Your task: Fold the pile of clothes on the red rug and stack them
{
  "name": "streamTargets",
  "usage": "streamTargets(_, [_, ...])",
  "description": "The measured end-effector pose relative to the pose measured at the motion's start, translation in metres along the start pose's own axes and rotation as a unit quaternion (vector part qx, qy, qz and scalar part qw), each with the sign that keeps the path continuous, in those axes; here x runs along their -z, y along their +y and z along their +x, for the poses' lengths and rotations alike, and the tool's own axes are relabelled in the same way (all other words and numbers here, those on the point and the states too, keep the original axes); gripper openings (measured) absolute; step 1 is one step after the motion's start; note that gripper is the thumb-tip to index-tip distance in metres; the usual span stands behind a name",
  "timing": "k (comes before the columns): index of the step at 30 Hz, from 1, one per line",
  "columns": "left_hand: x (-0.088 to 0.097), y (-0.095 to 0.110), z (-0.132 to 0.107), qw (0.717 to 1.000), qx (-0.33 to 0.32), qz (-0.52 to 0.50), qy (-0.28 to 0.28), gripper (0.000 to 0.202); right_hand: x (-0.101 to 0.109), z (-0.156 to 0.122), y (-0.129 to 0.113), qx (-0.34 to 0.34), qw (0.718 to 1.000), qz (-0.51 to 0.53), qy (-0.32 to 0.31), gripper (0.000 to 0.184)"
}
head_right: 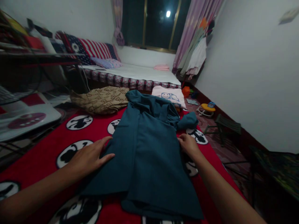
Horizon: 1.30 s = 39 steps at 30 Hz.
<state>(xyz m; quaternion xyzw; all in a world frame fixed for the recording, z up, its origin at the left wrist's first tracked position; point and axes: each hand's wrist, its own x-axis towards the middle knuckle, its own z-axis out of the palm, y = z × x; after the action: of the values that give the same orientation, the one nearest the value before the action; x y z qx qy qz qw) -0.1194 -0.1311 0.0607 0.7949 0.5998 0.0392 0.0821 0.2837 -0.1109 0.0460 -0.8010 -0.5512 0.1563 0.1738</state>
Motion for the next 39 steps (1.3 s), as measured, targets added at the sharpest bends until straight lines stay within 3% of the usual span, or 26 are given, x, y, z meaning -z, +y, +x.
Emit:
streamTargets(2, [-0.003, 0.001, 0.002, 1.000, 0.006, 0.002, 0.002, 0.066, 0.001, 0.000, -0.005, -0.021, 0.998, 0.036, -0.047, 0.028])
streamTargets(4, [-0.006, 0.000, 0.004, 1.000, 0.013, -0.002, -0.006, 0.068, 0.000, 0.004, -0.010, -0.023, 0.997, 0.064, -0.045, 0.034])
streamTargets(9, [-0.014, -0.005, 0.009, 0.999, 0.008, -0.032, -0.017, 0.070, -0.004, 0.038, -0.020, -0.016, 0.994, 0.057, 0.097, 0.042])
streamTargets(13, [-0.019, -0.007, 0.010, 0.998, -0.001, -0.061, -0.013, 0.067, -0.010, 0.073, -0.023, -0.056, 0.992, 0.028, 0.112, 0.073])
streamTargets(15, [-0.018, -0.006, 0.009, 0.996, -0.015, -0.088, -0.028, 0.062, -0.013, 0.084, -0.027, 0.004, 0.995, -0.042, 0.091, 0.063])
streamTargets(18, [-0.014, -0.005, 0.008, 0.991, -0.031, -0.121, -0.050, 0.053, -0.004, 0.097, -0.035, 0.088, 0.989, -0.106, 0.057, 0.024])
streamTargets(22, [-0.011, -0.005, 0.010, 0.988, -0.041, -0.135, -0.064, 0.044, 0.033, 0.122, -0.044, 0.078, 0.986, -0.102, 0.103, 0.009])
streamTargets(26, [-0.012, -0.006, 0.012, 0.986, -0.042, -0.141, -0.072, 0.040, 0.052, 0.145, -0.042, 0.017, 0.972, -0.076, 0.222, 0.030])
streamTargets(31, [-0.010, -0.010, 0.011, 0.987, -0.027, -0.139, -0.077, 0.041, 0.023, 0.136, -0.052, 0.004, 0.965, -0.037, 0.259, 0.045])
streamTargets(33, [-0.007, -0.012, 0.009, 0.985, -0.031, -0.145, -0.088, 0.042, 0.011, 0.122, -0.061, 0.053, 0.949, -0.030, 0.309, 0.046])
streamTargets(35, [-0.005, -0.013, 0.008, 0.983, -0.038, -0.150, -0.095, 0.041, 0.000, 0.108, -0.067, 0.182, 0.928, -0.033, 0.323, 0.045])
streamTargets(37, [-0.002, -0.016, 0.006, 0.984, -0.038, -0.143, -0.104, 0.041, -0.011, 0.099, -0.067, 0.348, 0.908, -0.075, 0.221, 0.045])
streamTargets(39, [0.000, -0.020, 0.006, 0.984, -0.037, -0.132, -0.114, 0.042, -0.024, 0.098, -0.063, 0.418, 0.893, -0.142, 0.084, 0.047])
